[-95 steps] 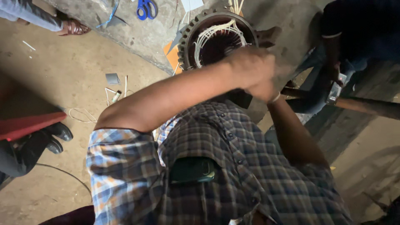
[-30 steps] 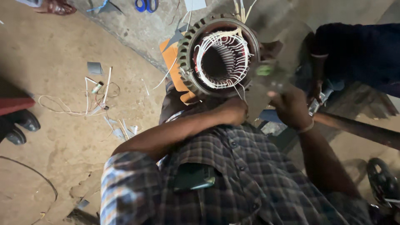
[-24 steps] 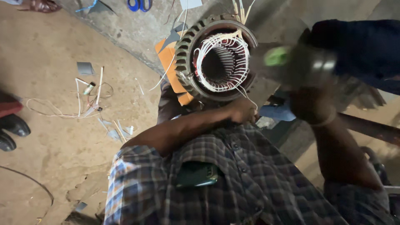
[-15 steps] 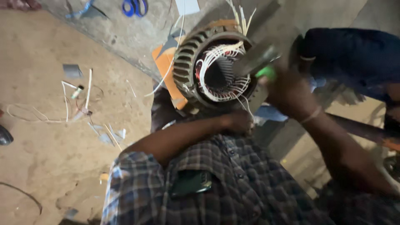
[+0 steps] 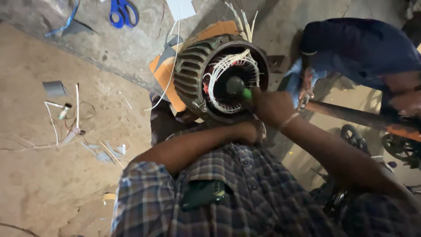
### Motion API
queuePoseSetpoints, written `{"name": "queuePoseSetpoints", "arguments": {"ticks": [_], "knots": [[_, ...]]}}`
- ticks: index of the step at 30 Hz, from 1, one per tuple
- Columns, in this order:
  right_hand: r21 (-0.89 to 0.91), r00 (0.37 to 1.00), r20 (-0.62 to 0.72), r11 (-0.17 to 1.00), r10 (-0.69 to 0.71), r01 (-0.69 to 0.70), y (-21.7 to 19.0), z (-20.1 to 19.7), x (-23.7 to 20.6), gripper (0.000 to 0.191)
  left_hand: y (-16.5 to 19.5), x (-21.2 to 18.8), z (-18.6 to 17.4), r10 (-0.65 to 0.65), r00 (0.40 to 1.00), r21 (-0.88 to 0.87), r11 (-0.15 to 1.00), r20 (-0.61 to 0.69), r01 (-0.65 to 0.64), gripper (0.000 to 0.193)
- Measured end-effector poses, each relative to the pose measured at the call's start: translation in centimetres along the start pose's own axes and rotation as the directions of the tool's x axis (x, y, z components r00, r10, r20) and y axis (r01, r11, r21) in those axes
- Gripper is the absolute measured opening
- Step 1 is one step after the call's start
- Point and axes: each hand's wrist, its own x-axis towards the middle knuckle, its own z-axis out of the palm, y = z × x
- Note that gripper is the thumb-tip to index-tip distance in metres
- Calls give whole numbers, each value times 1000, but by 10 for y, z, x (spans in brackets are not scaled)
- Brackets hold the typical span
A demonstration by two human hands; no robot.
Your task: The person inserts insulated wire coils into the slots of an electric motor stator held on a workbench, pressing the windings down by hand and using a hammer and a green wedge tool to seat them, working around the stator while arranging wire ends.
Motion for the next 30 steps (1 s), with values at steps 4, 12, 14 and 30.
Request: {"name": "queuePoseSetpoints", "arguments": {"ticks": [4,12,14,30], "knots": [[27,994,-95,998,-47,50,-13,-13,10,39,4,2,-3,-225,962,-323,909,152,263,31],[-12,911,-388,989,-138,145,31,-66,-36,37,19,-16,-21,-461,866,-552,679,193,485,28],[-127,839,-515,983,-177,130,32,-56,-49,35,13,-15,-15,-483,837,-644,560,257,521,28],[311,627,-776,906,68,286,64,134,-72,24,49,-18,7,-490,866,461,748,-101,477,29]]}}
